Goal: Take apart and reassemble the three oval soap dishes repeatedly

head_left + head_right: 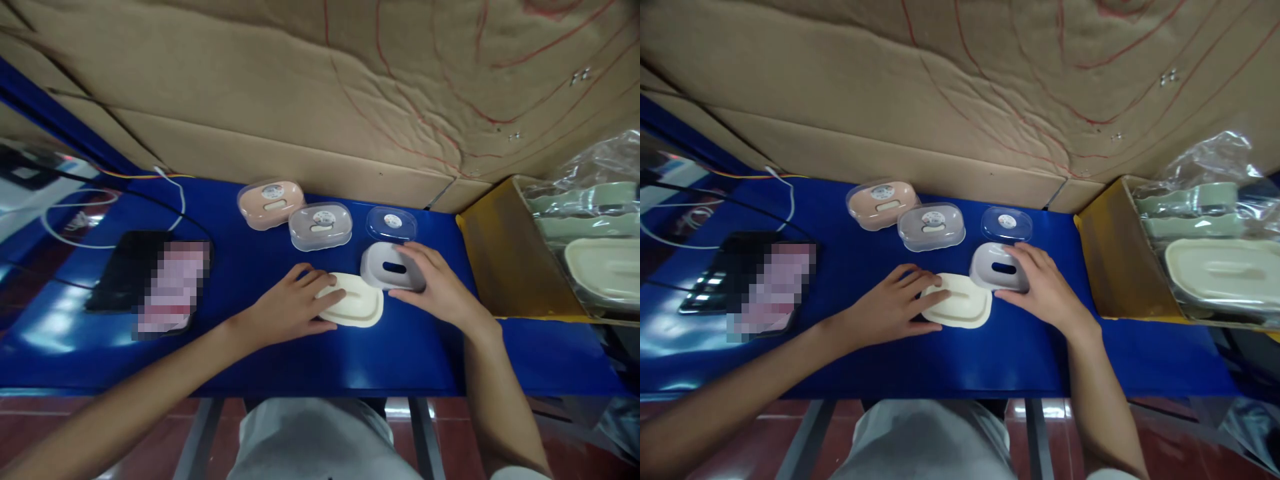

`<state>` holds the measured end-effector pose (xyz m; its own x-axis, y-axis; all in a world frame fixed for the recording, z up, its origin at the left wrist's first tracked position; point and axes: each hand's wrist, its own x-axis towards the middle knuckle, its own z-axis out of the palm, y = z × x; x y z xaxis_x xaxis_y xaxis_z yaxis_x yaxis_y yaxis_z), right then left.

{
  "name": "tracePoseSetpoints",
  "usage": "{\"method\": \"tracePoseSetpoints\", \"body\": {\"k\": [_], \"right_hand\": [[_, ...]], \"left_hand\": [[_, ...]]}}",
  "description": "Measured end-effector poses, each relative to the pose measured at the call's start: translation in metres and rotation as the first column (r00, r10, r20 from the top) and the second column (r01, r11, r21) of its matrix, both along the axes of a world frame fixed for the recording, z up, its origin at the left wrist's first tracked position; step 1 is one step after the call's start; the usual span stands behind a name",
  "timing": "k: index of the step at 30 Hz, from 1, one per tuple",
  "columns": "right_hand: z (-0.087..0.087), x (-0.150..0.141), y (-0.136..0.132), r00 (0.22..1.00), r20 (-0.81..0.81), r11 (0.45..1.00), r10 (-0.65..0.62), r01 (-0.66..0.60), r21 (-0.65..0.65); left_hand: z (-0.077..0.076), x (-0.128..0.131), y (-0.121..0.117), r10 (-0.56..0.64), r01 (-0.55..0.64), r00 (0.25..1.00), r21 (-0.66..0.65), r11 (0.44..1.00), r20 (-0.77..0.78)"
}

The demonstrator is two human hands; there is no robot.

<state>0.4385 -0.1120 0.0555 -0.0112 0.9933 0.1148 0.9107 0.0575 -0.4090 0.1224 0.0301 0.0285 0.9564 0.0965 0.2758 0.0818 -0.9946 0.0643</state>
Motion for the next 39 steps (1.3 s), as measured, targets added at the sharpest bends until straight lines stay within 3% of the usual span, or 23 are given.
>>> {"method": "tracePoseSetpoints", "body": {"k": [5,10,16,20,28,34,39], "right_hand": [[-0.005,-0.048,0.003,0.987,0.05,0.987,0.155,-0.154,-0.036],[-0.021,-0.081,0.007,0.983,0.102,0.986,0.153,-0.159,0.05],[-0.029,-0.097,0.008,0.987,0.131,0.985,0.097,-0.114,0.128],[-0.028,-0.096,0.008,0.981,0.132,0.976,0.142,-0.161,0.145],[-0.029,-0.086,0.009,0.978,0.044,0.958,0.206,-0.211,0.193],[-0.032,-0.088,0.009,0.977,0.062,0.952,0.205,-0.214,0.221],[-0.035,-0.092,0.009,0.973,0.077,0.948,0.217,-0.229,0.22]], "left_hand": [[-0.008,-0.008,0.008,0.171,-0.165,0.984,-0.089,0.982,0.058],[-0.012,-0.005,0.008,0.192,-0.181,0.981,-0.194,0.964,0.039],[-0.009,-0.007,0.005,0.188,-0.161,0.982,-0.418,0.894,0.024],[-0.007,-0.007,0.004,0.219,-0.165,0.975,-0.533,0.83,0.04],[-0.001,-0.008,0.003,0.226,-0.208,0.974,-0.344,0.916,0.012],[0.007,-0.013,0.006,0.036,-0.024,0.996,-0.142,0.99,0.08],[0.009,-0.013,0.006,-0.039,0.041,0.998,-0.039,0.998,0.059]]}}
